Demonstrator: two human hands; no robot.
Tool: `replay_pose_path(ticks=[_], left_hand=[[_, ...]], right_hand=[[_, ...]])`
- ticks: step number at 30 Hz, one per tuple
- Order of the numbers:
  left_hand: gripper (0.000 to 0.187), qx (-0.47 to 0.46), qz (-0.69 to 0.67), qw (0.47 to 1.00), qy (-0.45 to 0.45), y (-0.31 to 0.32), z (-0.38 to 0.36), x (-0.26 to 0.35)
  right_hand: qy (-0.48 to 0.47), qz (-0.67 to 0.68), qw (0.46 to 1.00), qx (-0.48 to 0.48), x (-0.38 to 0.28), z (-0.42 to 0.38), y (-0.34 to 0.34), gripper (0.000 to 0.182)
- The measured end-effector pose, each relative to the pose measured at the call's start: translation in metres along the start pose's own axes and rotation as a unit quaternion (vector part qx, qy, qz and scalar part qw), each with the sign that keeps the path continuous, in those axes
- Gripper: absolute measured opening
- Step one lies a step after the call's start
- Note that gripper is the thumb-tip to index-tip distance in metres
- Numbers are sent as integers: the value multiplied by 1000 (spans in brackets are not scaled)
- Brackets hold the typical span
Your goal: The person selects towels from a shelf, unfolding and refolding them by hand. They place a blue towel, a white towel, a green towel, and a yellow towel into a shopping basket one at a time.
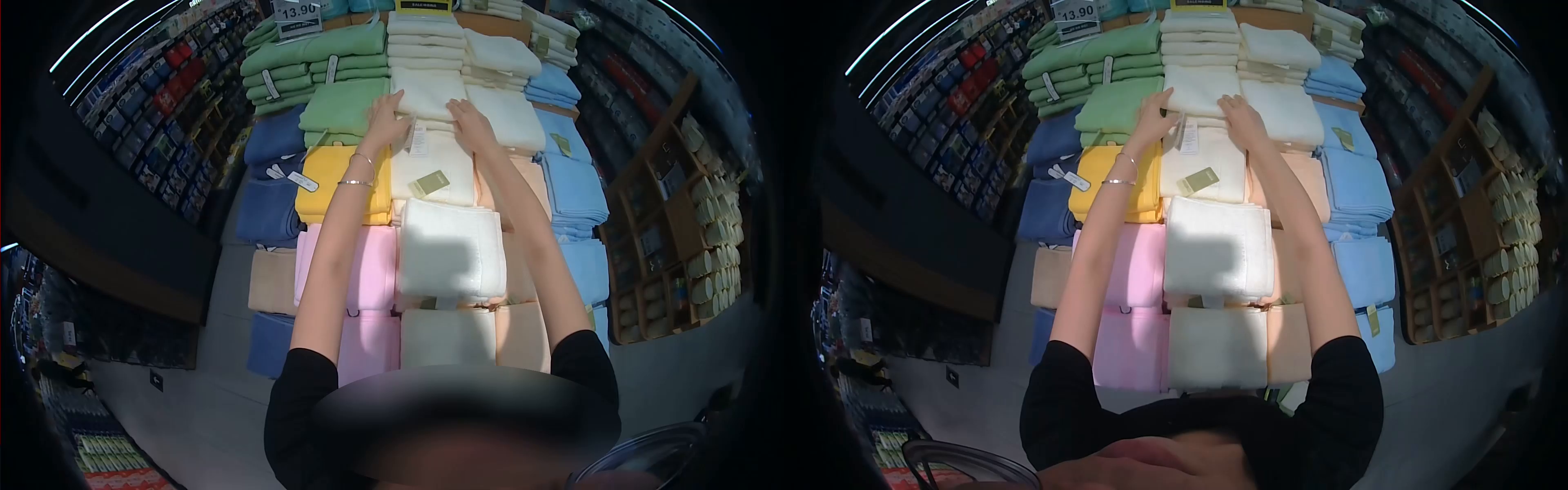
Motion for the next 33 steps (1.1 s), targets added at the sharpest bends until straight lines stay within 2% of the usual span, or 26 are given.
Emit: replay_pose_path(ticks=[2, 6, 9, 11, 13, 15, 16, 17, 18, 19, 20, 21, 22, 23, 24, 25, 26, 27, 28, 29, 30, 31, 32, 33], left_hand=[[58, 3, 120, 992, -31, 9, 0, -11], [46, -46, 309, 949, -52, 19, -12, -7], [38, -30, 328, 942, -69, 5, -20, 12], [37, -18, 367, 930, -27, -7, -32, 36], [35, 3, 356, 934, 40, -25, -63, 61], [34, 32, 289, 948, 130, -63, -134, 93], [30, 29, 264, 954, 140, -93, -180, 110], [28, 58, 241, 961, 120, -129, -227, 113], [24, 106, 248, 961, 63, -166, -279, 101], [20, 160, 220, 961, -45, -207, -341, 68], [17, 252, 130, 948, -148, -248, -421, 26], [17, 387, 35, 871, -300, -280, -539, -33], [20, 551, -35, 721, -419, -293, -676, -65], [21, 612, -131, 579, -522, -284, -834, -109], [24, 588, -175, 597, -517, -241, -969, -145], [28, 561, -219, 612, -513, -207, -1011, -120], [29, 352, -164, 561, -731, -145, -1083, -85], [30, 135, -130, 545, -817, -92, -1097, -48], [31, -52, -104, 548, -829, -53, -1104, -18], [32, -204, -95, 567, -792, -17, -1101, 5], [33, -329, -92, 589, -733, 17, -1088, 25], [34, -415, -90, 606, -673, 45, -1073, 40], [35, -447, -94, 595, -661, 60, -1066, 49], [36, -470, -100, 573, -664, 72, -1061, 56]], right_hand=[[-47, -103, 993, 42, -6, 1, -10, 43], [-49, -153, 987, 5, -12, -10, 7, 47], [-49, -187, 981, -20, -22, -20, 5, 49], [-50, -160, 985, -46, -32, -32, -10, 49], [-36, 50, 998, -24, -49, -75, -50, 47], [-7, 71, 997, -35, -79, -142, -113, 47], [-13, 24, 1000, 8, -83, -186, -149, 45], [40, 15, 999, 28, -79, -234, -183, 41], [118, -13, 991, 59, -70, -288, -218, 35], [221, -23, 969, 109, -49, -357, -251, 29], [317, -47, 926, 198, -40, -434, -287, 22], [442, -96, 852, 265, -27, -534, -310, 16], [524, -114, 788, 303, -16, -661, -319, 15], [608, -114, 669, 413, -24, -807, -310, 20], [781, -25, 460, 421, -33, -973, -261, 30], [747, 160, 284, 580, -72, -1075, -177, 29], [771, 307, 176, 529, -119, -1144, -92, 40], [854, 333, 186, 352, -182, -1162, -29, 55], [887, 276, 370, 30, -244, -1078, -30, 58], [847, 304, 420, -120, -268, -1051, 3, 56], [800, 371, 432, -188, -285, -1053, 41, 53], [764, 446, 425, -191, -290, -1048, 64, 51], [754, 503, 391, -163, -288, -1053, 75, 49], [773, 503, 350, -164, -282, -1061, 73, 46]])
Point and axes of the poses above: each hand's wrist, its own z-axis towards the middle knuckle, its own y-axis out of the palm, x = y × z, the point moved 9 cm from there along z, towards the middle knuckle, and after that the axes turned 1 degree about -x, right-handed, at the moved point
